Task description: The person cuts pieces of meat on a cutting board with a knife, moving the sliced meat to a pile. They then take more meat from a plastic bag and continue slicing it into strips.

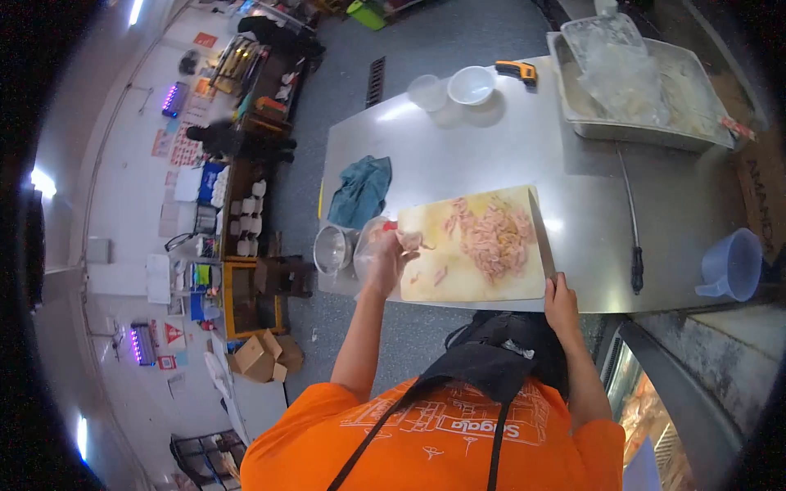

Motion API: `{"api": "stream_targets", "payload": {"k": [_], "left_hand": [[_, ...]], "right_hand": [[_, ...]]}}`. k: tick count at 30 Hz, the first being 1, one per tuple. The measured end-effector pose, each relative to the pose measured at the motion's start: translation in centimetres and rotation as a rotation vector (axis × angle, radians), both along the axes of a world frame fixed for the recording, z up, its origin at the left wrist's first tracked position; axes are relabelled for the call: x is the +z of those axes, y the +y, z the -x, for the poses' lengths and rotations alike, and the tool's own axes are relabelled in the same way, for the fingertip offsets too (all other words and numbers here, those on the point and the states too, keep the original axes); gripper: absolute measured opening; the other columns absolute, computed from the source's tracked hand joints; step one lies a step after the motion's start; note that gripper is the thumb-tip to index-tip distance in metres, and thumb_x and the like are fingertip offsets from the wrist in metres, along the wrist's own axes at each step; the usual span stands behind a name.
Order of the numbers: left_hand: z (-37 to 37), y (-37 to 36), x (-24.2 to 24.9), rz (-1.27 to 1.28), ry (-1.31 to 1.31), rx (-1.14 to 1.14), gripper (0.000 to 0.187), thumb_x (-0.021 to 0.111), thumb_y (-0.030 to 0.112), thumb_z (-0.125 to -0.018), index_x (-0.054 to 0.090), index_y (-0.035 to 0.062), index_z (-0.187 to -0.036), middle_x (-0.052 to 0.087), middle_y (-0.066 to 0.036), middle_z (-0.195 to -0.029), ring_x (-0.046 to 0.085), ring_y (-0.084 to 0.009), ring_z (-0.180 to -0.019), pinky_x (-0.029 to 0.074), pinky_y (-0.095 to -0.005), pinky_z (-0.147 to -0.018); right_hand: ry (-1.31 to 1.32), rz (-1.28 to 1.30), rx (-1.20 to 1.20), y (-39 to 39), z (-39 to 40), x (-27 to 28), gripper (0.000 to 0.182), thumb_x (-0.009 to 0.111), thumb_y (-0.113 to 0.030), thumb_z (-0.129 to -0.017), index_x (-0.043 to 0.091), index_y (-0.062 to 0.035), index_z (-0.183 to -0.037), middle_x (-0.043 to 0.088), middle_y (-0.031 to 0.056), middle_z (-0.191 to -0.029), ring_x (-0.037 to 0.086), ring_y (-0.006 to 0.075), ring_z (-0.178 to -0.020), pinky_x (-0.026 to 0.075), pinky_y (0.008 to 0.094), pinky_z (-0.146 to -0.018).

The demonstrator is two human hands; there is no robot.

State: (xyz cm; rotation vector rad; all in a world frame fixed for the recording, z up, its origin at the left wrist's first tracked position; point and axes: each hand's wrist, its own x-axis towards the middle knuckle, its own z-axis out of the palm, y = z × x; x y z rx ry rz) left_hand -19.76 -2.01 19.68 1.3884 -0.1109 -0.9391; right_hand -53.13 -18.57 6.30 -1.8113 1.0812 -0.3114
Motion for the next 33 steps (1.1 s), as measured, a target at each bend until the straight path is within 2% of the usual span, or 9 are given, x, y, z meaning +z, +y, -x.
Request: {"api": "stream_targets", "payload": {"k": [2, 11, 15, 17, 24, 26, 30, 32, 33], "left_hand": [[-1.0, 0.3, 1.2, 0.062, 0.076, 0.044, 0.025, 0.063, 0.030, -0.094, 0.059, 0.0096, -0.110, 0.066, -0.008, -0.115, 0.060, -0.0109, -0.103, 0.048, -0.0284, -0.080], [-1.3, 1.3, 4.6, -0.193, -0.384, 0.071, 0.023, 0.069, 0.007, -0.087, 0.061, 0.0014, -0.107, 0.067, -0.006, -0.088, 0.055, -0.0070, -0.067, 0.042, -0.0200, -0.059], [-3.6, 2.7, 4.4, -0.354, -0.532, -0.114, 0.022, 0.065, 0.012, -0.094, 0.064, 0.0016, -0.114, 0.069, -0.005, -0.096, 0.064, -0.0114, -0.078, 0.052, -0.0260, -0.069], [-4.9, 3.9, 3.1, -0.791, -1.185, -0.183, 0.013, 0.066, 0.012, -0.094, 0.068, 0.0039, -0.104, 0.070, -0.006, -0.096, 0.063, -0.0148, -0.076, 0.051, -0.0300, -0.071], [-4.3, 3.1, 4.3, -0.790, -1.228, -0.200, 0.008, 0.067, 0.011, -0.092, 0.068, 0.0032, -0.095, 0.068, -0.006, -0.095, 0.063, -0.0203, -0.086, 0.049, -0.0315, -0.082], [-3.0, 2.4, 3.6, -0.199, -1.215, -0.147, 0.005, 0.064, 0.007, -0.093, 0.067, 0.0036, -0.094, 0.066, -0.008, -0.093, 0.062, -0.0218, -0.089, 0.048, -0.0306, -0.083], [-2.3, 5.2, -4.2, -0.240, -1.162, -0.208, 0.010, 0.062, 0.002, -0.092, 0.070, 0.0047, -0.097, 0.067, -0.010, -0.093, 0.063, -0.0228, -0.086, 0.048, -0.0306, -0.079], [-1.5, 7.0, -7.6, -0.744, -1.275, -0.787, 0.019, 0.062, -0.001, -0.090, 0.073, 0.0061, -0.104, 0.068, -0.011, -0.099, 0.064, -0.0236, -0.087, 0.050, -0.0315, -0.075], [-0.7, 8.5, -9.5, -0.739, -1.268, -0.789, 0.019, 0.062, -0.001, -0.090, 0.073, 0.0061, -0.104, 0.068, -0.011, -0.099, 0.064, -0.0236, -0.087, 0.050, -0.0315, -0.075]], "right_hand": [[-0.024, 0.030, 0.065, 0.7, -1.3, 0.6, 0.027, 0.048, -0.024, -0.101, 0.050, -0.0009, -0.113, 0.065, 0.0310, -0.086, 0.061, 0.0527, -0.084, 0.046, 0.0601, -0.072], [0.140, 0.049, 1.009, 5.6, -9.7, -1.4, 0.029, 0.051, -0.014, -0.091, 0.050, -0.0004, -0.116, 0.066, 0.0302, -0.087, 0.065, 0.0487, -0.082, 0.051, 0.0569, -0.076], [0.169, 0.089, 0.872, 6.9, -10.5, -1.9, 0.031, 0.050, -0.007, -0.088, 0.048, 0.0029, -0.117, 0.066, 0.0311, -0.090, 0.065, 0.0491, -0.085, 0.051, 0.0569, -0.078], [0.248, -0.027, 0.480, 5.9, -10.1, -1.5, 0.036, 0.050, -0.005, -0.087, 0.046, 0.0048, -0.122, 0.066, 0.0322, -0.093, 0.065, 0.0498, -0.088, 0.051, 0.0569, -0.081], [0.298, -0.075, 0.526, 4.8, -8.5, 0.5, 0.046, 0.046, -0.011, -0.093, 0.040, 0.0037, -0.136, 0.065, 0.0327, -0.095, 0.064, 0.0505, -0.089, 0.050, 0.0574, -0.083], [0.283, -0.085, 0.514, 4.5, -8.0, 0.8, 0.050, 0.046, -0.012, -0.093, 0.038, 0.0022, -0.140, 0.065, 0.0322, -0.096, 0.065, 0.0501, -0.091, 0.050, 0.0574, -0.084], [0.271, -0.093, 0.500, 4.0, -7.3, 1.1, 0.051, 0.046, -0.014, -0.093, 0.039, -0.0033, -0.143, 0.066, 0.0315, -0.097, 0.065, 0.0494, -0.092, 0.050, 0.0576, -0.084], [0.262, -0.081, 0.499, 3.8, -7.0, 1.2, 0.050, 0.046, -0.014, -0.093, 0.040, -0.0042, -0.142, 0.066, 0.0309, -0.096, 0.065, 0.0494, -0.091, 0.050, 0.0578, -0.083], [0.245, -0.066, 0.505, 3.8, -6.8, 1.4, 0.049, 0.047, -0.014, -0.093, 0.041, -0.0050, -0.141, 0.066, 0.0304, -0.096, 0.065, 0.0494, -0.090, 0.050, 0.0580, -0.082]]}}
